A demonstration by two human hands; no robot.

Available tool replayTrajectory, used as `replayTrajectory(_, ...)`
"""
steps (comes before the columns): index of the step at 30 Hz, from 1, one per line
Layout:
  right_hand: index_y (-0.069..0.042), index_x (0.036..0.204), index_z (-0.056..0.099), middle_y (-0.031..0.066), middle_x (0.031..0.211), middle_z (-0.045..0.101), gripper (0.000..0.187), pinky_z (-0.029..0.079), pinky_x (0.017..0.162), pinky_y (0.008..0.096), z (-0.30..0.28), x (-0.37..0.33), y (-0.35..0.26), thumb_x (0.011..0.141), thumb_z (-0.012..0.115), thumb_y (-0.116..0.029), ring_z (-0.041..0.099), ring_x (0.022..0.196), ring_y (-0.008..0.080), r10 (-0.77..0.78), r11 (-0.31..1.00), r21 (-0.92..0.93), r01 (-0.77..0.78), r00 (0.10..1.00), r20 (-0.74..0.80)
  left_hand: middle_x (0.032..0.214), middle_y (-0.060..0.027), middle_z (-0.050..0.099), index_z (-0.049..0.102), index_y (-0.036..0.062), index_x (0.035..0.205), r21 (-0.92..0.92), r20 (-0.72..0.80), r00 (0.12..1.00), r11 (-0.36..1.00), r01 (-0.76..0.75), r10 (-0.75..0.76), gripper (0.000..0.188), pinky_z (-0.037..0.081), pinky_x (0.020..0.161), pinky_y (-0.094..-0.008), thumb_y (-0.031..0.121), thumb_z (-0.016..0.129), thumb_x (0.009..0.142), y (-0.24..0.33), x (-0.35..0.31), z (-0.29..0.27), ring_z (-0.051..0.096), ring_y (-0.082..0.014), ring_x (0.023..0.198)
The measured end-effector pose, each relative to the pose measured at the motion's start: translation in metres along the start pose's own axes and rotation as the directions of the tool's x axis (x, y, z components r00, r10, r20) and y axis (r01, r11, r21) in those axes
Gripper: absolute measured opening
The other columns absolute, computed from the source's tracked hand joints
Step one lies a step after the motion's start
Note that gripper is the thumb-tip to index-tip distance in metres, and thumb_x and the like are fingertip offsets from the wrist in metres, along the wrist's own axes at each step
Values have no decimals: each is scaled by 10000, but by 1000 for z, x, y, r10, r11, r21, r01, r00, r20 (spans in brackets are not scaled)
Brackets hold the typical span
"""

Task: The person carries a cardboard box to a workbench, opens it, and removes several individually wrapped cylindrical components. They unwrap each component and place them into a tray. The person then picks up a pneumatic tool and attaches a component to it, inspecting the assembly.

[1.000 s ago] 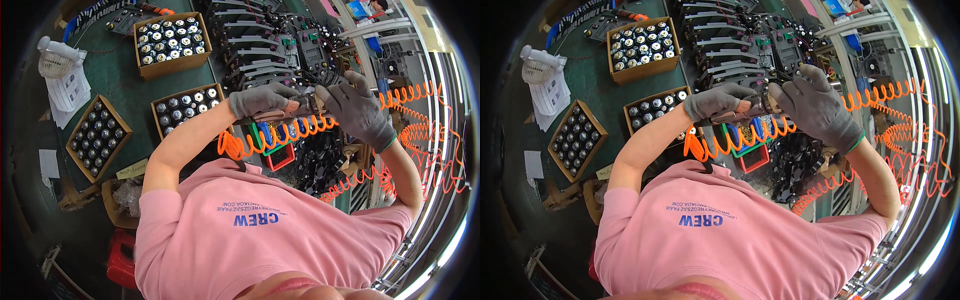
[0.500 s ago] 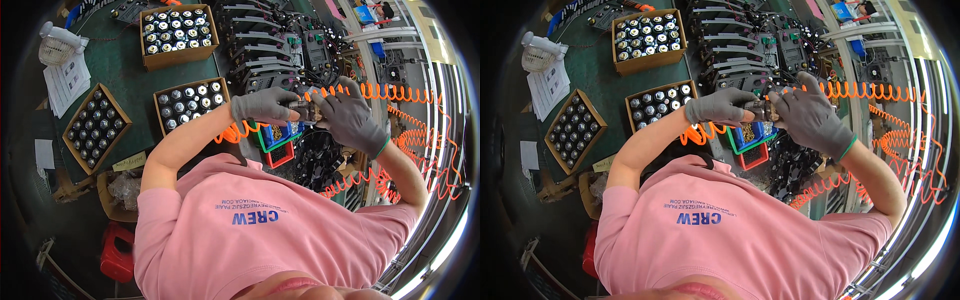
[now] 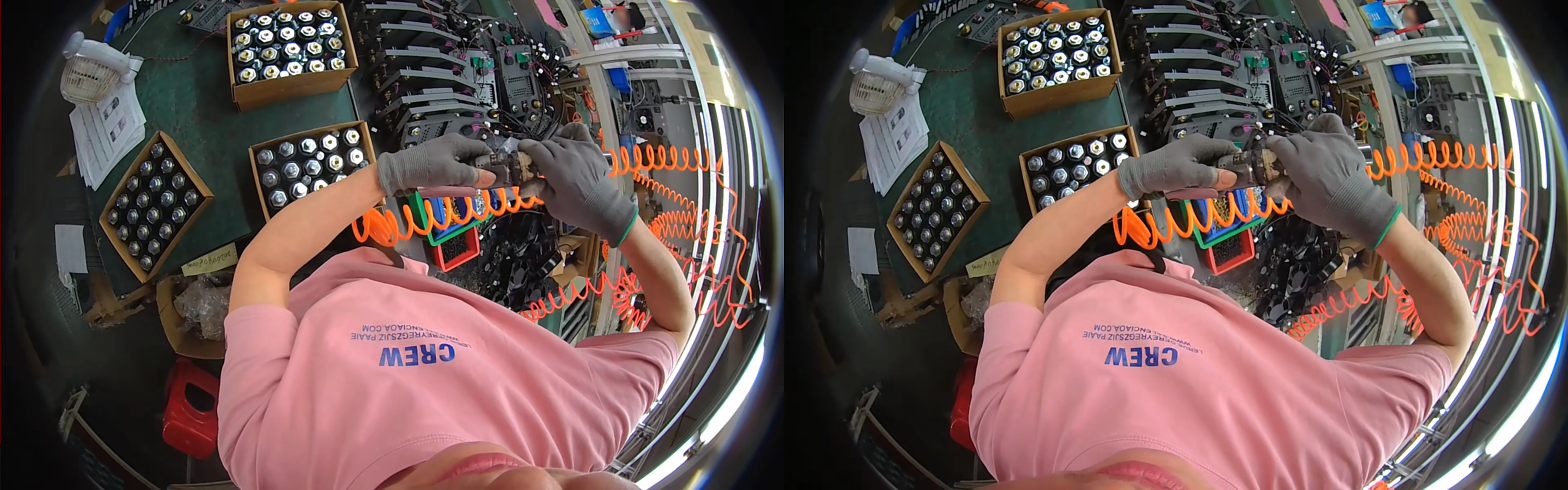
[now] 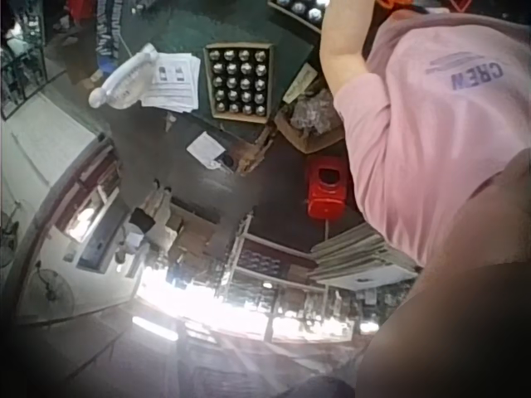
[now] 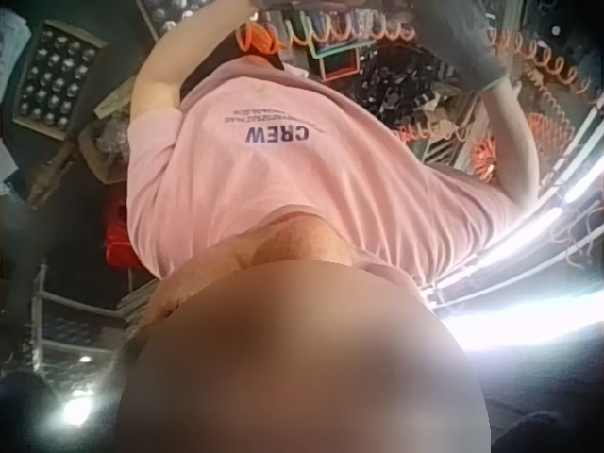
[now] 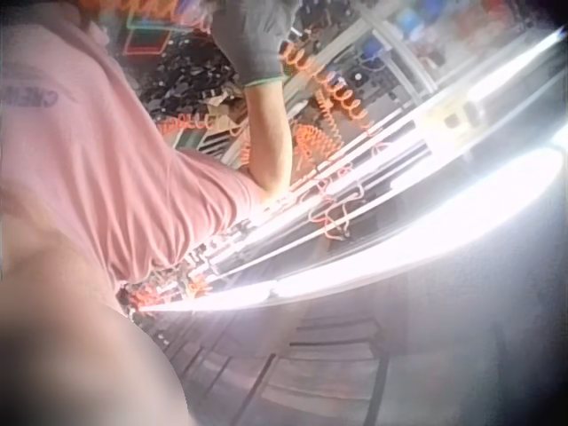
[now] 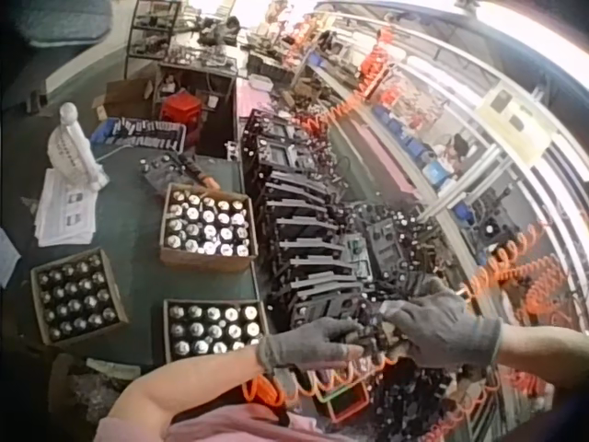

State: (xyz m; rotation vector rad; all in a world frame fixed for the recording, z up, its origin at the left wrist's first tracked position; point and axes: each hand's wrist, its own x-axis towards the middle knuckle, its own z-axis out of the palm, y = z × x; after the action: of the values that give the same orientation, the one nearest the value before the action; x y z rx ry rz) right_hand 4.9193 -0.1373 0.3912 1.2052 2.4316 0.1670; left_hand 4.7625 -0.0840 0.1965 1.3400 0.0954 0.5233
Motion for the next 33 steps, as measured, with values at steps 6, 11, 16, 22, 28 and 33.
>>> replayTrajectory(6,-56,1077,595,77,798,633,406,377,908,413,-17,8,0,712,702,-200,629,780,247,76,997,2,-78,986,150,803,9,572,592,43,1039,219,-147,989,976,12,20,346,456,642,-241,308,676,833,8,-4,10,535,-71,725)
replayTrajectory(11,-43,1068,601,74,794,631,394,375,921,418,-12,3,-13,712,687,-190,630,785,251,-61,987,-150,49,995,-77,807,12,566,596,53,1109,-49,26,1000,999,5,-3,389,488,663,-248,318,671,834,-1,0,0,563,-81,744)
replayTrajectory(16,-57,1138,587,87,819,644,475,390,909,416,-13,5,-6,735,711,-277,637,823,270,49,999,-10,-48,988,145,764,-22,599,593,64,1150,142,-87,996,989,27,-14,425,502,648,-277,339,674,836,4,-8,12,613,-114,716)
replayTrajectory(22,-49,1136,600,152,843,668,490,414,885,432,-21,8,-1,813,679,-409,655,857,331,173,972,76,-220,901,398,701,-122,625,589,70,1158,701,-178,921,702,-129,347,534,499,618,-352,450,709,802,-6,-2,20,656,-285,642)
replayTrajectory(28,-46,1056,635,187,854,676,404,444,865,454,-43,27,-11,817,661,-372,667,877,341,238,960,-14,-281,784,573,710,-140,627,582,79,1176,649,-188,912,743,-163,364,557,487,602,-358,460,719,794,-11,1,20,650,-311,651)
replayTrajectory(33,-57,991,651,169,777,670,298,466,849,440,-33,27,2,744,612,-219,672,845,330,189,975,3,-223,834,519,714,-139,633,580,61,1184,646,-218,906,749,-146,364,565,493,611,-356,433,727,786,-10,-1,24,653,-311,649)
